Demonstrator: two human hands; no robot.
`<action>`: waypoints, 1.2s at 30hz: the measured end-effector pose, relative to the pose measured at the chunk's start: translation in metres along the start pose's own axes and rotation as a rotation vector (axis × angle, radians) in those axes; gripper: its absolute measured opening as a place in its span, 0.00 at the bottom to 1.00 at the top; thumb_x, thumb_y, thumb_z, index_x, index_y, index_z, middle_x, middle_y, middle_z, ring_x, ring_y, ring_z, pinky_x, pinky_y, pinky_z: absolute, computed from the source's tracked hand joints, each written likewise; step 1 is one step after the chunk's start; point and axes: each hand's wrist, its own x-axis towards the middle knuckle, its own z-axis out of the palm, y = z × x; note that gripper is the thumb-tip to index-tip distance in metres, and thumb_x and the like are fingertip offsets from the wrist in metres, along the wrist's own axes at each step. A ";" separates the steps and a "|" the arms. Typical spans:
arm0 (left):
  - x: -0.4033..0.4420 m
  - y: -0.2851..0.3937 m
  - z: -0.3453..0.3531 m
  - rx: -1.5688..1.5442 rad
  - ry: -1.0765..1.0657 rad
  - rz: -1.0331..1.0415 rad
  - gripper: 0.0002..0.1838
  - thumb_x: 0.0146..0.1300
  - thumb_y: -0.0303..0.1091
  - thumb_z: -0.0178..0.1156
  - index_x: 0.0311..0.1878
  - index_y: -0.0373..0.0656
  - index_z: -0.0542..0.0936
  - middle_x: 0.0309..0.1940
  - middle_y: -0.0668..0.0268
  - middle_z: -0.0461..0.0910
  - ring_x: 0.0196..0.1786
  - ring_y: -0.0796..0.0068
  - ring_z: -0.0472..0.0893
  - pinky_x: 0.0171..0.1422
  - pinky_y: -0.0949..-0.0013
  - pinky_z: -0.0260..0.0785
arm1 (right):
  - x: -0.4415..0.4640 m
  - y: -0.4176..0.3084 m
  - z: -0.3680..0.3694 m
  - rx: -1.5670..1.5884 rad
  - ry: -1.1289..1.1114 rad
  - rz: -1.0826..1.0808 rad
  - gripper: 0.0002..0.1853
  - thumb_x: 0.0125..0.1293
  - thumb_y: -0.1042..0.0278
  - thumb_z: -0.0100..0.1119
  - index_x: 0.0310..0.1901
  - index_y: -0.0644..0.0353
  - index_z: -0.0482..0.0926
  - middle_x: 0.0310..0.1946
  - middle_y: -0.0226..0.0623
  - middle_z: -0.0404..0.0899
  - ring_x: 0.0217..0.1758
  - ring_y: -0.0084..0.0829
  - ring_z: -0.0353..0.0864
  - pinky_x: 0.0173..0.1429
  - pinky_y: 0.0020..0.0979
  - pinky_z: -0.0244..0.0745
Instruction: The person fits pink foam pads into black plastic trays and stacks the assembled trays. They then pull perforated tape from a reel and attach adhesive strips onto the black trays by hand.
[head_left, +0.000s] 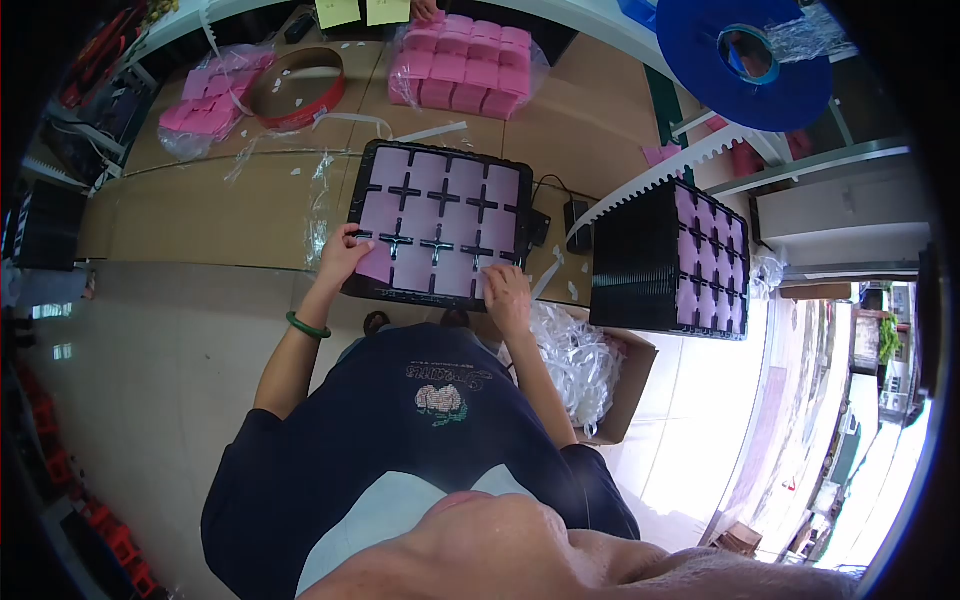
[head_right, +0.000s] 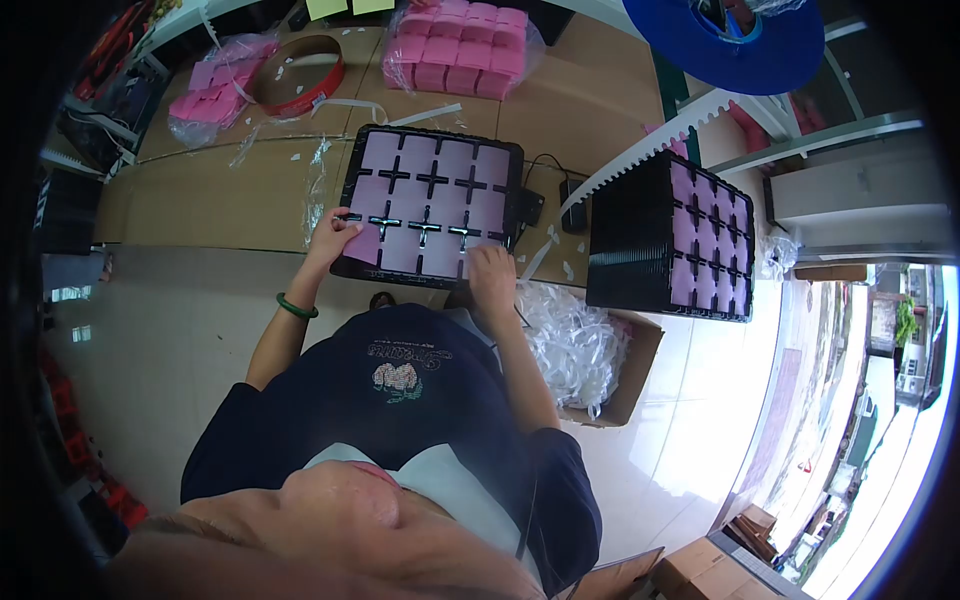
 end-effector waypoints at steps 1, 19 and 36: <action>0.001 -0.007 -0.005 0.064 0.043 0.032 0.26 0.59 0.33 0.73 0.59 0.37 0.77 0.34 0.66 0.82 0.36 0.75 0.81 0.43 0.70 0.75 | 0.000 -0.001 0.000 0.010 0.004 0.008 0.11 0.59 0.73 0.65 0.45 0.55 0.84 0.43 0.34 0.82 0.50 0.40 0.79 0.55 0.40 0.74; 0.078 0.086 0.093 1.060 0.059 0.827 0.15 0.63 0.31 0.59 0.51 0.50 0.87 0.47 0.62 0.78 0.55 0.61 0.75 0.58 0.57 0.67 | 0.156 0.056 0.060 -0.112 -0.127 -0.093 0.17 0.60 0.72 0.57 0.49 0.52 0.87 0.47 0.36 0.81 0.56 0.41 0.75 0.60 0.41 0.72; 0.139 0.078 0.008 1.335 -0.066 0.982 0.17 0.62 0.32 0.57 0.52 0.48 0.88 0.45 0.64 0.75 0.54 0.63 0.73 0.60 0.61 0.65 | 0.161 0.118 0.040 -0.231 -0.251 -0.125 0.23 0.56 0.74 0.58 0.52 0.43 0.89 0.56 0.36 0.77 0.65 0.42 0.70 0.69 0.43 0.66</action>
